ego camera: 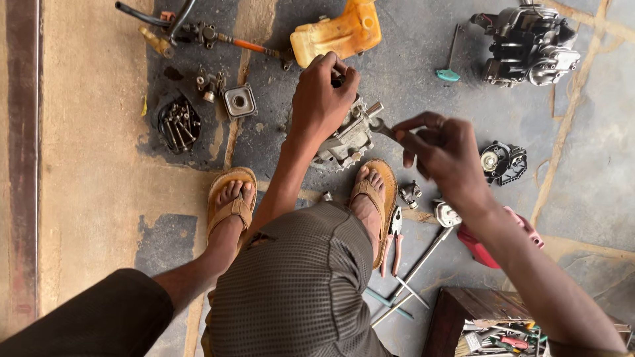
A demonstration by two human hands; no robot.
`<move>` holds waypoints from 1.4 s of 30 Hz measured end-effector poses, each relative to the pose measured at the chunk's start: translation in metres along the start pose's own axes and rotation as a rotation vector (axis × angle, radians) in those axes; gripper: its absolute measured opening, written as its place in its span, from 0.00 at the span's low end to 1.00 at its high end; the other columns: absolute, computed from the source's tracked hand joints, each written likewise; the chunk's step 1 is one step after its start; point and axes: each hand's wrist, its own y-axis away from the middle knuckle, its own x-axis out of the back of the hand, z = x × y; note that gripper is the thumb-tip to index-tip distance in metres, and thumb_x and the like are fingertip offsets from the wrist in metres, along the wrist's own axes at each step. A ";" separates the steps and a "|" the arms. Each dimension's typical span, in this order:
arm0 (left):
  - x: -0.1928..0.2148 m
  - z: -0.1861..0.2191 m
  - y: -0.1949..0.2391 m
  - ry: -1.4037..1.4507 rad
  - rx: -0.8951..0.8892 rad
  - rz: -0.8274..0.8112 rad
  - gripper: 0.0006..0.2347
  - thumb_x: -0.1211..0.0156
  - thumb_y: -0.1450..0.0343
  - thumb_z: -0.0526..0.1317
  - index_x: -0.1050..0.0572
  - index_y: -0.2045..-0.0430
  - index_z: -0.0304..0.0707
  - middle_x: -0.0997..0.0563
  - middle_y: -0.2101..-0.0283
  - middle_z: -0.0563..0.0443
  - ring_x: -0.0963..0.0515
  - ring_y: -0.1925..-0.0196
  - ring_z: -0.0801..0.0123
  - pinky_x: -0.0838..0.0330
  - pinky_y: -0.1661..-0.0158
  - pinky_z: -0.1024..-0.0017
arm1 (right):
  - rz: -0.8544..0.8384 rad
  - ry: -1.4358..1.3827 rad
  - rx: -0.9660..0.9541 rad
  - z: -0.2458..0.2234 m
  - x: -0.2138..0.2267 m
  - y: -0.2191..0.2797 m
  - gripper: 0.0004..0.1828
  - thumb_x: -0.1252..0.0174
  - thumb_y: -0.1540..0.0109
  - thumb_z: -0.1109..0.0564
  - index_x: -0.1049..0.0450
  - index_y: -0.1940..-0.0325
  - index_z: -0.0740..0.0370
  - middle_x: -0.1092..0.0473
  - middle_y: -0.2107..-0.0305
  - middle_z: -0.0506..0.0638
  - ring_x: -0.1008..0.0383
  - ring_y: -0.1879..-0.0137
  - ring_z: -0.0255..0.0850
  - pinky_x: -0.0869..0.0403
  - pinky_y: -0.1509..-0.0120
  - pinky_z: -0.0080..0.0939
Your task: The person sits on the floor and uses a wrench and hammer to disassemble and reassemble a small engine component. They remove bolts, adjust internal parts, and tighten components back together.
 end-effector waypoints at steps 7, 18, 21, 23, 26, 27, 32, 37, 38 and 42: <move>0.001 0.002 0.000 0.014 0.027 -0.010 0.11 0.41 0.28 0.44 0.27 0.74 0.33 0.21 0.67 0.45 0.18 0.67 0.62 0.24 0.64 0.61 | -0.122 0.031 -0.034 -0.002 0.009 -0.032 0.10 0.37 0.39 0.56 0.17 0.55 0.60 0.28 0.83 0.47 0.41 0.82 0.29 0.46 0.79 0.33; -0.001 -0.003 0.000 0.017 -0.027 -0.002 0.11 0.42 0.27 0.43 0.27 0.74 0.34 0.21 0.67 0.46 0.17 0.67 0.65 0.23 0.64 0.63 | -0.259 0.315 -0.111 -0.023 0.016 -0.076 0.10 0.35 0.40 0.56 0.17 0.56 0.56 0.27 0.83 0.49 0.39 0.84 0.31 0.43 0.81 0.34; -0.001 -0.003 0.000 0.010 -0.041 0.002 0.11 0.41 0.27 0.43 0.27 0.74 0.34 0.22 0.68 0.46 0.18 0.67 0.65 0.24 0.65 0.63 | -0.332 0.283 -0.129 -0.035 0.020 -0.087 0.10 0.34 0.42 0.58 0.16 0.57 0.60 0.26 0.82 0.50 0.40 0.82 0.31 0.48 0.81 0.34; -0.001 -0.003 0.000 0.002 -0.054 0.006 0.11 0.41 0.27 0.43 0.27 0.74 0.34 0.22 0.68 0.46 0.18 0.67 0.65 0.24 0.66 0.64 | -0.371 0.345 -0.160 -0.042 0.018 -0.096 0.10 0.33 0.42 0.57 0.16 0.57 0.58 0.26 0.81 0.49 0.38 0.81 0.30 0.45 0.80 0.33; 0.001 -0.002 0.000 0.003 -0.017 -0.016 0.11 0.41 0.27 0.44 0.27 0.73 0.34 0.22 0.68 0.47 0.19 0.68 0.66 0.24 0.66 0.64 | -0.465 0.378 -0.162 -0.048 0.016 -0.108 0.10 0.33 0.42 0.58 0.16 0.57 0.58 0.28 0.82 0.49 0.38 0.80 0.29 0.46 0.80 0.32; 0.001 -0.001 -0.001 0.003 0.008 -0.033 0.11 0.41 0.27 0.44 0.27 0.73 0.34 0.23 0.69 0.47 0.19 0.69 0.66 0.25 0.66 0.63 | -0.501 0.376 -0.158 -0.046 0.017 -0.111 0.10 0.33 0.42 0.58 0.15 0.57 0.58 0.29 0.82 0.49 0.39 0.79 0.29 0.47 0.80 0.33; 0.000 -0.001 0.000 -0.007 -0.039 0.003 0.10 0.42 0.27 0.43 0.26 0.73 0.35 0.23 0.68 0.47 0.19 0.67 0.65 0.24 0.65 0.62 | -0.400 0.364 -0.094 -0.022 0.009 -0.095 0.08 0.39 0.39 0.59 0.21 0.55 0.60 0.30 0.84 0.49 0.37 0.81 0.31 0.40 0.81 0.34; 0.000 0.001 0.002 -0.023 -0.060 0.069 0.11 0.40 0.28 0.43 0.27 0.74 0.32 0.21 0.68 0.44 0.19 0.66 0.60 0.26 0.62 0.59 | -0.176 -0.230 0.081 0.020 -0.056 -0.020 0.15 0.49 0.33 0.64 0.41 0.44 0.61 0.26 0.77 0.53 0.22 0.74 0.35 0.25 0.75 0.37; 0.000 0.002 0.002 -0.030 -0.066 0.082 0.11 0.40 0.28 0.43 0.26 0.73 0.32 0.21 0.68 0.43 0.19 0.65 0.58 0.26 0.62 0.58 | -0.209 -0.317 0.039 0.024 -0.070 -0.012 0.13 0.52 0.32 0.62 0.44 0.44 0.60 0.25 0.77 0.53 0.22 0.75 0.36 0.23 0.75 0.37; 0.003 0.003 0.001 0.013 -0.007 0.029 0.11 0.41 0.28 0.43 0.26 0.73 0.33 0.21 0.67 0.45 0.18 0.66 0.61 0.25 0.63 0.60 | -0.329 -0.461 -0.004 0.031 -0.096 0.013 0.12 0.52 0.29 0.61 0.43 0.43 0.65 0.25 0.74 0.55 0.23 0.71 0.37 0.22 0.68 0.36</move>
